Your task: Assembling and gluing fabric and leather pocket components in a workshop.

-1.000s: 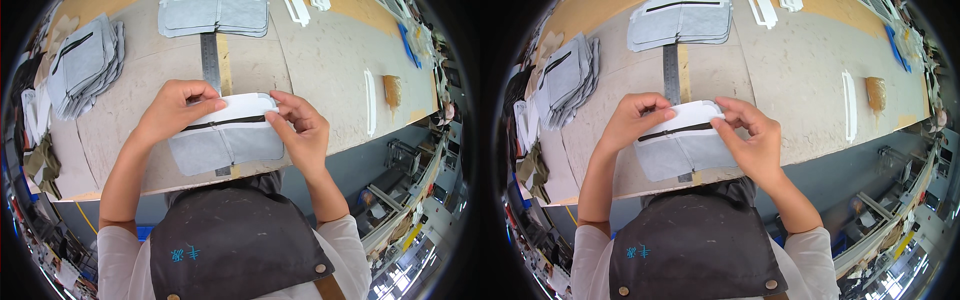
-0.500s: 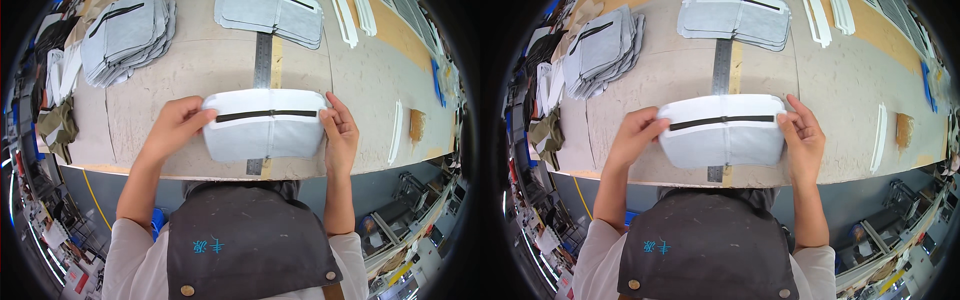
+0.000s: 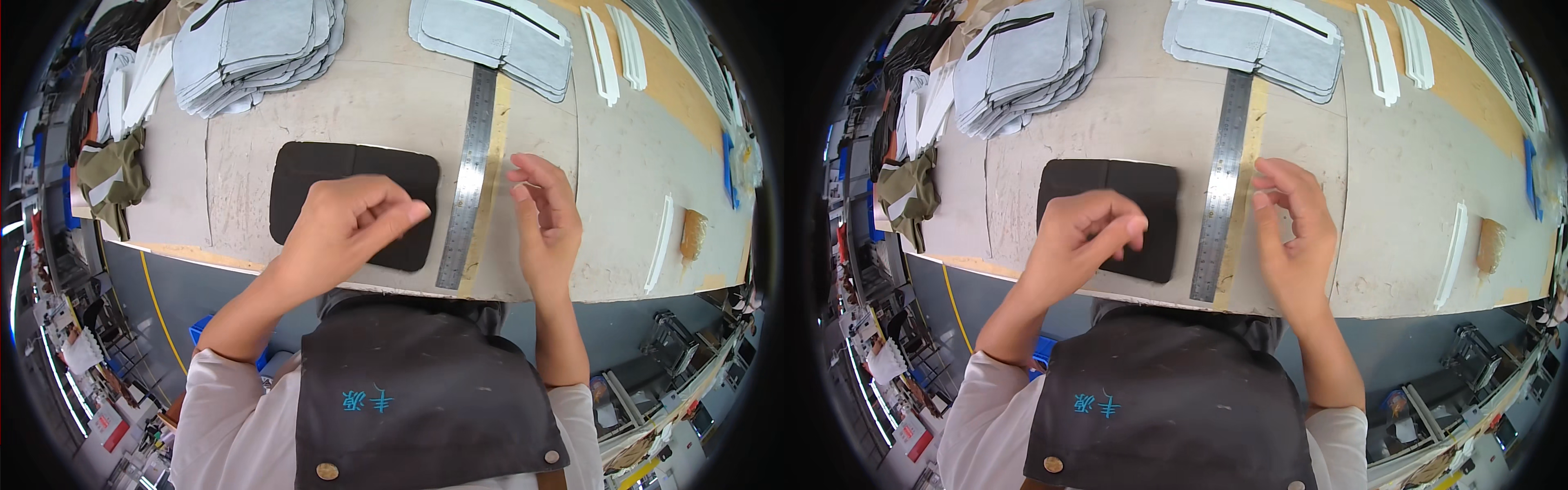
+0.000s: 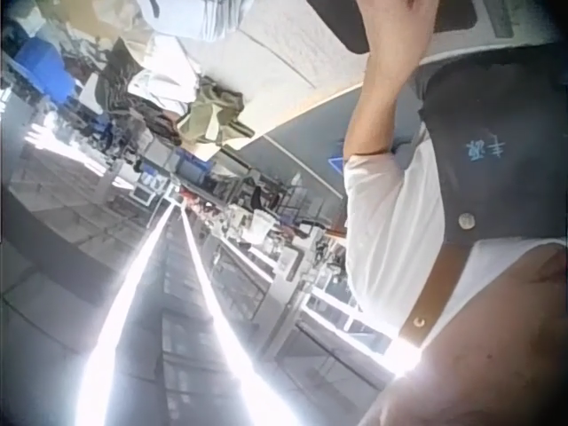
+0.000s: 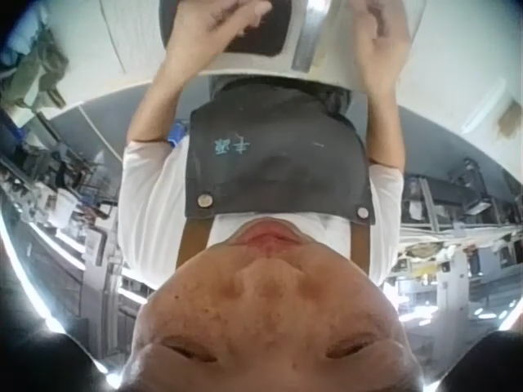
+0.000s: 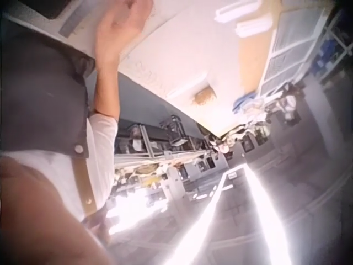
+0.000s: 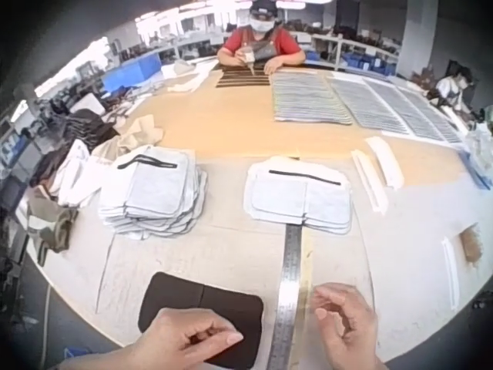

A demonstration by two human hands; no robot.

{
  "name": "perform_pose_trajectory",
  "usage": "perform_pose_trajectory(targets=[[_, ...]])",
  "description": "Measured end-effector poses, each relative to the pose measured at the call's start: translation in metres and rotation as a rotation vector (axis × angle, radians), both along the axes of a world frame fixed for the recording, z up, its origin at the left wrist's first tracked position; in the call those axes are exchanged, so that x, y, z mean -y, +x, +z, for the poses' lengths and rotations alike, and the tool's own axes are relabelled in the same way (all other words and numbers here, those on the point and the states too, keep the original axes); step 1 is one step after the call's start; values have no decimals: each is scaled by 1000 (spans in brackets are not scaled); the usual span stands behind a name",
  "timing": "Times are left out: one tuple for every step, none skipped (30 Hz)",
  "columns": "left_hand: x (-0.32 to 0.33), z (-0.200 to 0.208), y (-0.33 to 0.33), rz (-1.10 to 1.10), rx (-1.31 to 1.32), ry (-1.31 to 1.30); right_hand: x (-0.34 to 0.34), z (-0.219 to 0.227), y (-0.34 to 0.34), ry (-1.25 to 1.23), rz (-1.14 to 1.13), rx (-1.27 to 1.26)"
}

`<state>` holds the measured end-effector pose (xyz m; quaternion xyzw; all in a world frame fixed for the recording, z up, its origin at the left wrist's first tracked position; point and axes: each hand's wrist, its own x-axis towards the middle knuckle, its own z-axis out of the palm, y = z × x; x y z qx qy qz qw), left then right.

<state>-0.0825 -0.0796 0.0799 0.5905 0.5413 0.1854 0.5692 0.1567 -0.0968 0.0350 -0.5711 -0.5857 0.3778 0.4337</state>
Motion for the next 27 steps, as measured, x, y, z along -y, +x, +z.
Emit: perform_pose_trajectory(targets=[[-2,-18,-5,-1,-106,383,0,-1,-3,-3,1,-3],[-4,-36,-12,-6,-214,763,0,-2,-8,122,112,233],[-5,-47,-25,-83,-363,765,0,-3,-14,245,220,471],[-3,-53,-28,-88,-366,759,0,-4,-24,239,218,466],[0,-57,-32,-202,-545,782,1,-3,-38,236,344,575],[3,-62,-35,-317,-724,801,1,-3,-48,232,473,682],[7,-70,-38,-397,-787,721,1,-9,-55,224,472,677],[7,-68,-41,-401,-789,713,3,-20,-61,203,551,742],[6,-65,-44,-408,-787,727,5,-25,-66,182,632,807],[6,-64,-48,-414,-785,741,6,-25,-67,176,636,802],[6,-64,-56,-394,-806,719,6,-26,-66,166,623,812],[7,-65,-64,-391,-808,713,6,-26,-65,155,611,823],[9,-67,-72,-351,-820,700,7,-23,-65,130,621,851],[11,-68,-78,-310,-830,688,8,-22,-64,128,628,851],[13,-67,-82,-302,-835,671,9,-21,-63,115,623,859],[14,-67,-83,-299,-832,666,10,-20,-61,103,618,868],[15,-66,-84,-310,-842,663,11,-20,-60,102,623,869],[16,-66,-85,-321,-851,660,12,-19,-58,89,622,881],[17,-65,-85,-318,-851,657,13,-18,-56,77,621,893],[17,-66,-85,-315,-864,657,13,-18,-56,77,622,897],[16,-67,-85,-311,-878,656,13,-17,-56,80,624,911],[16,-67,-85,-309,-877,658,13,-17,-56,82,626,924],[17,-68,-85,-266,-888,661,13,-17,-56,81,626,927],[17,-69,-85,-223,-900,664,13,-16,-56,73,619,928],[17,-70,-86,-222,-898,665,13,-16,-56,65,612,929],[17,-70,-88,-206,-885,676,13,-15,-56,67,611,930],[16,-70,-89,-191,-873,687,14,-16,-56,75,603,933]])
